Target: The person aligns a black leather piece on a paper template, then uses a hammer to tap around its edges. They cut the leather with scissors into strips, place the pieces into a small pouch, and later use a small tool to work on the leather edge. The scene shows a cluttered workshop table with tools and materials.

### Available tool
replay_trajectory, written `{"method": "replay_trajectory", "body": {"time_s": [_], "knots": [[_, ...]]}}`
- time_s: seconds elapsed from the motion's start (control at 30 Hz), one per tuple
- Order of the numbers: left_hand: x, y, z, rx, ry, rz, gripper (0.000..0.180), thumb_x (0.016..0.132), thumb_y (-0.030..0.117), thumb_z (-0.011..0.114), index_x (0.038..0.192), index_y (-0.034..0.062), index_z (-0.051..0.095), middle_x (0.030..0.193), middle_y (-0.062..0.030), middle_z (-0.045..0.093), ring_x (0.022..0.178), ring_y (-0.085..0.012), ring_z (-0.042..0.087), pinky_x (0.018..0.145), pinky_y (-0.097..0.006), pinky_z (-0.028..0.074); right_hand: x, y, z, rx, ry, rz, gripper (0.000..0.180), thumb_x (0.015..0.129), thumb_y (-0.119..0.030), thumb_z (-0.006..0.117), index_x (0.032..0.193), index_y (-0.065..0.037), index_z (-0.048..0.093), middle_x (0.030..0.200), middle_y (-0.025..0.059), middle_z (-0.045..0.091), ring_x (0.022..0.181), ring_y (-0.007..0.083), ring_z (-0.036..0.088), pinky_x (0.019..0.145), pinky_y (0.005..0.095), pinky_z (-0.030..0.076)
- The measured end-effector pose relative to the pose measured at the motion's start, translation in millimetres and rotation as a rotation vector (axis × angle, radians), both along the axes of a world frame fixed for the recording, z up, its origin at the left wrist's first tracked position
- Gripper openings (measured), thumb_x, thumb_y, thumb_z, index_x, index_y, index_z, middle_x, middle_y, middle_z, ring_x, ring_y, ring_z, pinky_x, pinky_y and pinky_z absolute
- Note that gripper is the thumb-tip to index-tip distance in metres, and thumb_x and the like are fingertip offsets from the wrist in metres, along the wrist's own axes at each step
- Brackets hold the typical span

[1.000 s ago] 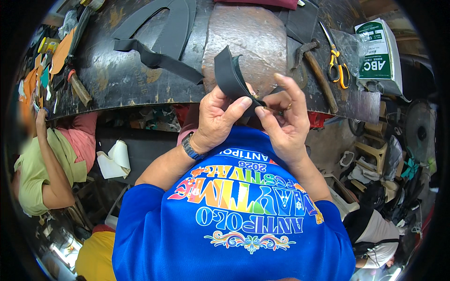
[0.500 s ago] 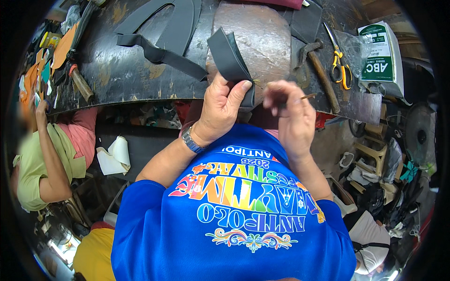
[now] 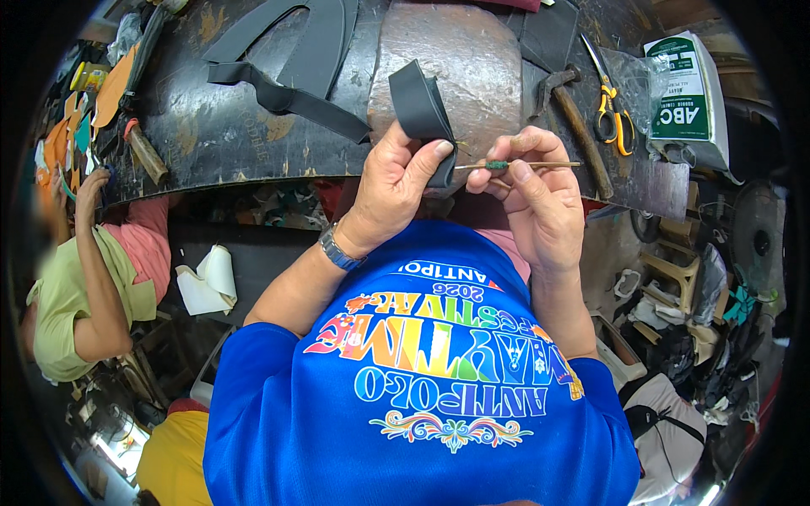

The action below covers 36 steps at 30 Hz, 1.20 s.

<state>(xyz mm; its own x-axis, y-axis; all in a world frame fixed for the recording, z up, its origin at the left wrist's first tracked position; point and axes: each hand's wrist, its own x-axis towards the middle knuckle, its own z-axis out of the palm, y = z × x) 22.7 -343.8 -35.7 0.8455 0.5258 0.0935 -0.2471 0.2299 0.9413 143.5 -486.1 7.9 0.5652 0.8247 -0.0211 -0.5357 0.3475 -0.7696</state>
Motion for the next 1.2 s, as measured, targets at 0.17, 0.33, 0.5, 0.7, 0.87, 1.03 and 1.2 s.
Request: {"method": "replay_trajectory", "body": {"time_s": [0.17,0.33,0.5,0.7,0.87,1.03,1.2], "knots": [[1,3,2,-0.01,0.007,-0.047,0.03,0.104,0.009,0.056,0.133,0.0025,0.054,0.12,-0.0072,0.065,0.11,-0.0121,0.061,0.096,-0.028,0.049,0,2,0,-0.058,-0.073,-0.061,0.016,0.103,-0.013,0.058,0.113,-0.002,0.055,0.097,0.0139,0.067,0.08,0.0245,0.072,0.073,0.0349,0.061],[4,0,4,0.008,-0.021,-0.021,0.024,0.104,0.009,0.056,0.127,0.0022,0.057,0.111,-0.0033,0.066,0.102,-0.0085,0.06,0.089,-0.025,0.05,-3,4,0,-0.142,-0.133,-0.071,0.019,0.105,-0.02,0.056,0.106,-0.002,0.057,0.087,0.0126,0.067,0.07,0.0212,0.07,0.064,0.0305,0.058],[3,2,6,-0.008,0.018,-0.033,0.024,0.104,0.01,0.057,0.126,0.0024,0.057,0.111,-0.0031,0.066,0.101,-0.008,0.06,0.089,-0.024,0.05,0,5,2,-0.103,-0.13,-0.097,0.021,0.106,-0.023,0.055,0.104,-0.002,0.057,0.085,0.0129,0.067,0.068,0.0199,0.069,0.061,0.0295,0.057],[4,4,2,-0.023,0.008,-0.057,0.026,0.104,0.011,0.057,0.128,0.0034,0.056,0.115,-0.0054,0.067,0.103,-0.009,0.062,0.09,-0.025,0.051,0,5,-1,-0.16,-0.126,-0.038,0.02,0.107,-0.021,0.049,0.106,-0.001,0.056,0.09,0.0154,0.067,0.065,0.0228,0.066,0.059,0.0334,0.057],[2,5,0,-0.033,0.008,-0.074,0.024,0.103,0.011,0.058,0.126,0.0032,0.057,0.111,-0.0046,0.066,0.101,-0.0083,0.061,0.089,-0.024,0.051,-2,8,-6,-0.17,-0.108,0.002,0.02,0.107,-0.021,0.05,0.106,-0.002,0.056,0.085,0.0149,0.067,0.065,0.0224,0.067,0.059,0.0321,0.057],[1,7,2,-0.025,0.038,-0.096,0.023,0.103,0.01,0.058,0.125,0.0029,0.058,0.108,-0.0037,0.066,0.098,-0.0071,0.061,0.086,-0.023,0.051,-4,10,-9,-0.162,-0.048,0.044,0.021,0.107,-0.022,0.05,0.105,-0.002,0.056,0.084,0.0145,0.067,0.063,0.0215,0.066,0.058,0.0316,0.056],[2,6,3,0.013,0.04,-0.093,0.022,0.103,0.009,0.058,0.124,0.0026,0.058,0.107,-0.0031,0.066,0.096,-0.0066,0.06,0.085,-0.022,0.05,-4,12,-10,-0.198,-0.011,0.042,0.021,0.107,-0.023,0.05,0.104,-0.003,0.057,0.081,0.0135,0.067,0.059,0.0198,0.063,0.056,0.0298,0.054]]}}
